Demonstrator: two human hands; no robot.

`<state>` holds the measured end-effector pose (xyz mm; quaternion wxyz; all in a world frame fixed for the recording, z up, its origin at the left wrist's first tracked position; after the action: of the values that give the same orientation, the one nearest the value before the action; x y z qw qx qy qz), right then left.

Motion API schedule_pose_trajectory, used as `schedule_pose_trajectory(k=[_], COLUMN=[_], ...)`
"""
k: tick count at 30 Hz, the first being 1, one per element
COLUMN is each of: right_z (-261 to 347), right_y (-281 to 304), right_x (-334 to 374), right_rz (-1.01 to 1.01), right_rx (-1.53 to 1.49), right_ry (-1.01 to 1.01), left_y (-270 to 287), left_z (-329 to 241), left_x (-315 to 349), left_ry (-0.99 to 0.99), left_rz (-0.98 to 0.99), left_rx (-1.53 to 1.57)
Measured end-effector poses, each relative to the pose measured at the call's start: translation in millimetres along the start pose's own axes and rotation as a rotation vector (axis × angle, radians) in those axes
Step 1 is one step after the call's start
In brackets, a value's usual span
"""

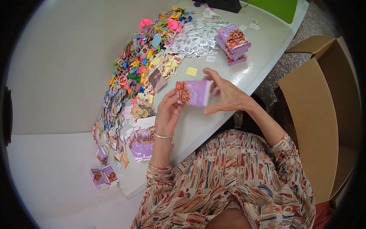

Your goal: Packaging small items into individual boxes and then stacking those boxes into a larger shipping carton.

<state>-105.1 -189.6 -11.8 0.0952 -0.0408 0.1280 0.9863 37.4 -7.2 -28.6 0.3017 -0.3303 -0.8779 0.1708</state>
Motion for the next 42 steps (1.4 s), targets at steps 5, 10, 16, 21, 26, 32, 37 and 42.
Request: schedule_pose_trajectory(k=[5,10,16,21,26,32,37,42], right_z=[-0.4,-28.5,-36.0,-37.1,-38.0,-31.8,-25.7,-27.8], right_y=[-30.2,-29.8,-38.6,-38.2,-37.9,-41.1,-40.8,-35.9], right_x=[-5.4,-5.7,-13.6,-13.5,-14.7,-13.0,-7.4,-2.5], right_rz=[-0.206,-0.324,-0.391,-0.382,-0.438,-0.408,-0.414,-0.441], right_rx=[0.134,0.104,0.554,0.567,0.629,0.645,0.648,0.663], right_ry=[0.378,0.044,0.225,0.185,0.204,0.16,0.166,0.157], left_y=[-25.6,5.3,53.9,46.1,-0.2,-65.9,-74.7,-88.5], left_z=[7.9,-46.4,-70.3,-87.1,-115.1,-84.7,-73.1,-80.7], left_x=[-10.0,-41.2,-67.5,-57.2,-16.5,35.8,44.2,54.3], left_ry=[0.137,-0.789,-1.141,-1.091,-1.177,-0.946,-1.072,-1.17], left_rz=[0.156,-0.082,-0.319,-0.335,-0.46,-0.216,-0.13,-0.213], left_rx=[0.075,-1.478,-2.063,-2.032,-1.425,-1.156,-1.431,-1.286])
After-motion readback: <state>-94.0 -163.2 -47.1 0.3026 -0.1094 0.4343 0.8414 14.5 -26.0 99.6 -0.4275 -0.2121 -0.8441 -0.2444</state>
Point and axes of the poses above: each hand's wrist, its own x-axis away from the middle knuckle, its own y-axis out of the back of the hand, z = x × y, the point moved 3 cm from there along -x, towards the middle knuckle, and after that the axes turned 4 degrees about y, right-handed, at the moved point
